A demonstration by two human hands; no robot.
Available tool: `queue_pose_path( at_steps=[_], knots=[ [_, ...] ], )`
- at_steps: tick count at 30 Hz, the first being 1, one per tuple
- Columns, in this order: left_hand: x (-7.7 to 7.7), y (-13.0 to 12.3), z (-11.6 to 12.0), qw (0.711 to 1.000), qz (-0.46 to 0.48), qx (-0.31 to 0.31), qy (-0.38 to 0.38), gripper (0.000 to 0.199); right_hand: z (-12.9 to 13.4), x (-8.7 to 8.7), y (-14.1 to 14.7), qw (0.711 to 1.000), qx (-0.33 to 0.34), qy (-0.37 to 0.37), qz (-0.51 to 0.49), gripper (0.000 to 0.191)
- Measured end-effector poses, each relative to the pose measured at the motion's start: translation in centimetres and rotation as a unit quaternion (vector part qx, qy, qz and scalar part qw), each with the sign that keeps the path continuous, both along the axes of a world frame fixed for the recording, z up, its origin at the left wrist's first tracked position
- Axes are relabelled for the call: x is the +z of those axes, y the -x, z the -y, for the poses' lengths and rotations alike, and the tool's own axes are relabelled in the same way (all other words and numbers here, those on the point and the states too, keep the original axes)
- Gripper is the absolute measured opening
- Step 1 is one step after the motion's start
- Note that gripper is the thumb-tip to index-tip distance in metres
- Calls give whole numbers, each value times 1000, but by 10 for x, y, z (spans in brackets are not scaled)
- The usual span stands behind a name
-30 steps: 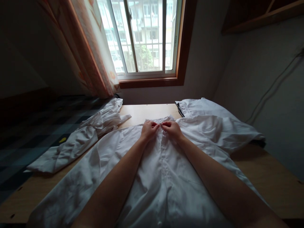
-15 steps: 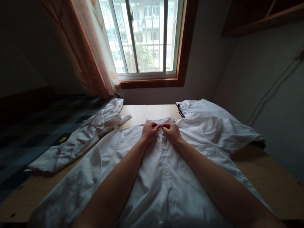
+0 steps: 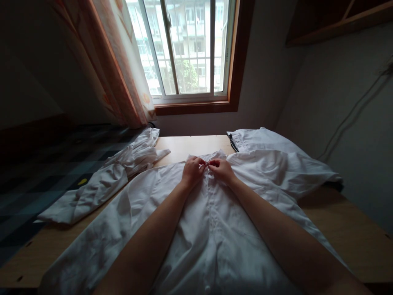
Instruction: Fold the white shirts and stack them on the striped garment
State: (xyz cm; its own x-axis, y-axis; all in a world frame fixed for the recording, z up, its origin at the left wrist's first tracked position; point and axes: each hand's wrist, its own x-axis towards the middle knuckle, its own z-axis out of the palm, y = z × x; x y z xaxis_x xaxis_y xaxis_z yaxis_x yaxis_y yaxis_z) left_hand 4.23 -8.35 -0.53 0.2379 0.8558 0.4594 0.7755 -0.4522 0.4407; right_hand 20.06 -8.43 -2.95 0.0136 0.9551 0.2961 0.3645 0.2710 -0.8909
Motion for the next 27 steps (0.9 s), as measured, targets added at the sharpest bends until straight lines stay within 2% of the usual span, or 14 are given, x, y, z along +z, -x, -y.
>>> queue_pose_path(
  at_steps=[4, 13, 20, 27],
  knots=[
    [3, -4, 5, 1000, -28, -4, 9, 11, -1, 0, -2, 1000, 19, 6, -4, 9],
    [3, -9, 9, 999, -43, 5, -7, 17, 1, -1, -1, 1000, 9, -17, 24, 13],
    [3, -7, 8, 999, 18, 11, 29, 13, 5, 4, -5, 998, 48, -28, 31, 13],
    [5, -3, 8, 992, 94, 16, 85, 11, 1, 2, -1, 999, 2, -14, 46, 11]
  ],
)
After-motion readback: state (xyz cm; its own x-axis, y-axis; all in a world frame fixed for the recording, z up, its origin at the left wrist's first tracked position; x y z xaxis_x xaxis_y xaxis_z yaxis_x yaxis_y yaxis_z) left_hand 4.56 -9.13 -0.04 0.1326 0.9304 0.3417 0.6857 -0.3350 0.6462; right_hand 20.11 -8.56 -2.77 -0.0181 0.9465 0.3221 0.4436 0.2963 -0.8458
